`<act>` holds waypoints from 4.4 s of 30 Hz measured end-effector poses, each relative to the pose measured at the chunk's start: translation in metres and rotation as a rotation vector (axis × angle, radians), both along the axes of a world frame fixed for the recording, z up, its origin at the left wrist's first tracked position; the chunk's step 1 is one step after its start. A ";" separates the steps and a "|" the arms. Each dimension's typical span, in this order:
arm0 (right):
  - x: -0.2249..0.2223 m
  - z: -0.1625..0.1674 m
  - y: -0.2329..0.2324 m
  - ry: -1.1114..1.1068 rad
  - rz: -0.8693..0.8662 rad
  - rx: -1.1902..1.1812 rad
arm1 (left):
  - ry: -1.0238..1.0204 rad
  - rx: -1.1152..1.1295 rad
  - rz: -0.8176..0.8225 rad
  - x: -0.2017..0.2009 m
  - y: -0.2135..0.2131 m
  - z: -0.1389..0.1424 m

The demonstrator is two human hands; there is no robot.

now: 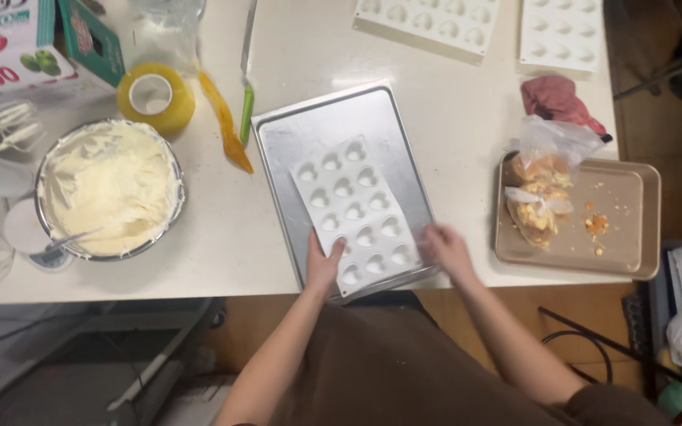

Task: The person carries a metal baking tray to a work table, places a heart-shaped silicone mold on it, and spoons cream from a large mixing bowl into the mold cavities one by one. They briefly use an electric hand mixer on the cream, retrieve a carton from the refrigerator, pour some of its contents into the bowl, and resume spooning cream into the molds.

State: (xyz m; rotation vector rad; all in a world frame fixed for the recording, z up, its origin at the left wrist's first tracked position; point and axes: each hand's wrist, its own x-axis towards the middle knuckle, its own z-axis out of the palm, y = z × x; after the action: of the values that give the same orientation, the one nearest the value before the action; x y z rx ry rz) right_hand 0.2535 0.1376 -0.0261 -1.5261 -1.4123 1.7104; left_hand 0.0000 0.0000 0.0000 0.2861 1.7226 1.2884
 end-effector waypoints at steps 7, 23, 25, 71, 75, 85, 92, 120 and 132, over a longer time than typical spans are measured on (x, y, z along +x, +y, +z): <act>-0.003 -0.023 -0.072 0.061 -0.176 -0.374 | 0.304 -0.324 -0.339 -0.039 0.040 -0.036; -0.080 0.006 -0.121 0.220 -1.087 -0.135 | 0.306 -0.150 -0.158 -0.189 0.067 -0.048; -0.075 0.010 -0.119 0.158 -1.020 -0.050 | 0.418 -0.175 -0.223 -0.187 0.054 -0.041; -0.021 0.012 -0.023 -0.584 -0.099 0.260 | 0.786 -0.110 -0.255 -0.225 -0.026 -0.042; -0.051 0.017 0.027 -0.502 -0.013 0.258 | 0.494 -0.054 -0.086 -0.226 -0.039 -0.042; -0.082 0.047 0.070 -0.293 0.160 0.328 | 0.869 0.071 0.178 -0.206 -0.104 0.041; -0.203 0.101 0.021 -0.008 0.508 0.390 | 1.219 -0.202 0.610 -0.352 -0.228 0.085; -0.592 0.128 -0.125 -0.308 0.994 0.913 | 0.336 0.160 -0.267 -0.493 -0.151 0.078; -0.589 0.119 -0.091 -0.671 1.394 1.186 | -0.020 0.105 0.453 -0.475 -0.275 0.010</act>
State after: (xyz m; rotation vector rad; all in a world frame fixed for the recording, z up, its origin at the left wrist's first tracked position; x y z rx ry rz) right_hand -0.3354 0.0471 0.0927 -0.2424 -3.3440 0.2178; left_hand -0.4748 -0.2749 0.0103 -0.0648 1.7655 1.7027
